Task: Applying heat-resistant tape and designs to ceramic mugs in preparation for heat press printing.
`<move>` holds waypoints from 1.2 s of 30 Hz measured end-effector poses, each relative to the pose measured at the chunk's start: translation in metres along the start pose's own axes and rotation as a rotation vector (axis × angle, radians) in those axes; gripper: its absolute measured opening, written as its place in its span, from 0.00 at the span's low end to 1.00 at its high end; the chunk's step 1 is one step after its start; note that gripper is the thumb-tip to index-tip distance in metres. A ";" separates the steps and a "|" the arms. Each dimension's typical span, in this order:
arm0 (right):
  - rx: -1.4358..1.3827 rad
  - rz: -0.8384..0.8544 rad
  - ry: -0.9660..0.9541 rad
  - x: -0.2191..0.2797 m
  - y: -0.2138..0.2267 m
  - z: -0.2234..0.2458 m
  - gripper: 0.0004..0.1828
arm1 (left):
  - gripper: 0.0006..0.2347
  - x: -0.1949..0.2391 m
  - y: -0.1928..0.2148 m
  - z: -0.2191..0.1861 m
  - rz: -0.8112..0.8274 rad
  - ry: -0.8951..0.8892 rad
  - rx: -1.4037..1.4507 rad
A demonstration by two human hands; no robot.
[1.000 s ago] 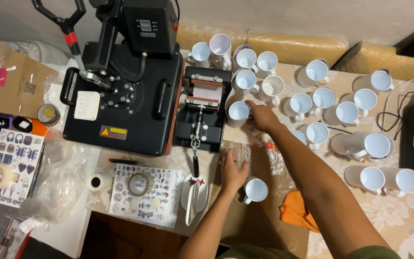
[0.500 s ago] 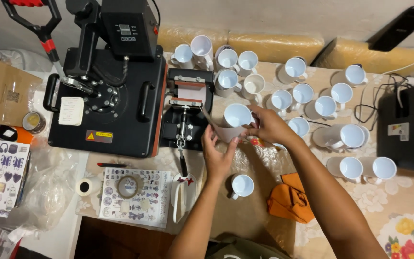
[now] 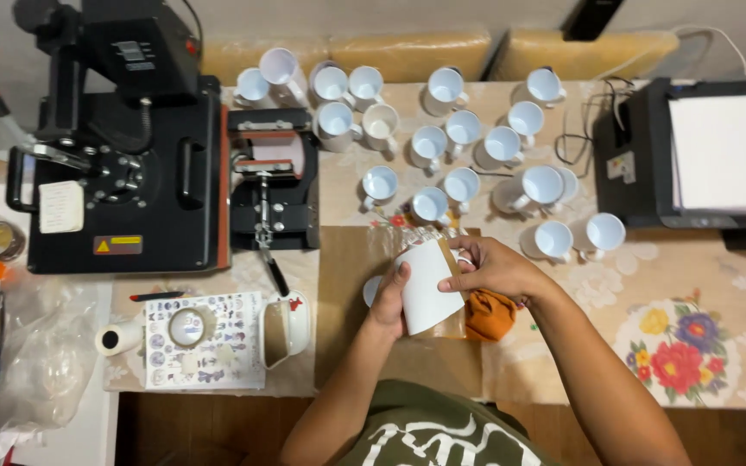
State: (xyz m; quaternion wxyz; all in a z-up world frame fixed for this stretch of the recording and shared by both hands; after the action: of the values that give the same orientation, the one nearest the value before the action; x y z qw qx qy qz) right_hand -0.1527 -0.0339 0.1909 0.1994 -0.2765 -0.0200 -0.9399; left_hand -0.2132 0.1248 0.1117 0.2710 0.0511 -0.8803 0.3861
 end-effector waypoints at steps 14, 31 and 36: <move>-0.032 -0.441 -0.052 0.096 0.125 -0.125 0.54 | 0.36 0.016 -0.086 0.101 -0.152 0.303 -0.449; 0.249 -0.490 -0.108 0.192 0.143 -0.053 0.66 | 0.29 0.005 -0.115 0.209 0.291 0.341 -0.091; 0.573 -0.356 -0.158 0.193 0.145 -0.043 0.73 | 0.27 -0.010 -0.102 0.229 0.428 0.317 -0.019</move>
State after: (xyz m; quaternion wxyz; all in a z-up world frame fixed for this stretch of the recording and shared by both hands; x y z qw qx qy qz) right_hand -0.2669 -0.2435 0.2456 0.0997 -0.2733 -0.3463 -0.8919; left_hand -0.2743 -0.1095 0.0465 0.3181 -0.2001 -0.8211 0.4296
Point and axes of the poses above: each hand's wrist, its own x-axis away from the middle knuckle, its own y-axis out of the back of the hand, z = x × y, the point moved 5 cm from there along -x, towards the middle knuckle, and after that the axes turned 5 degrees about -z, right-handed, at the moved point
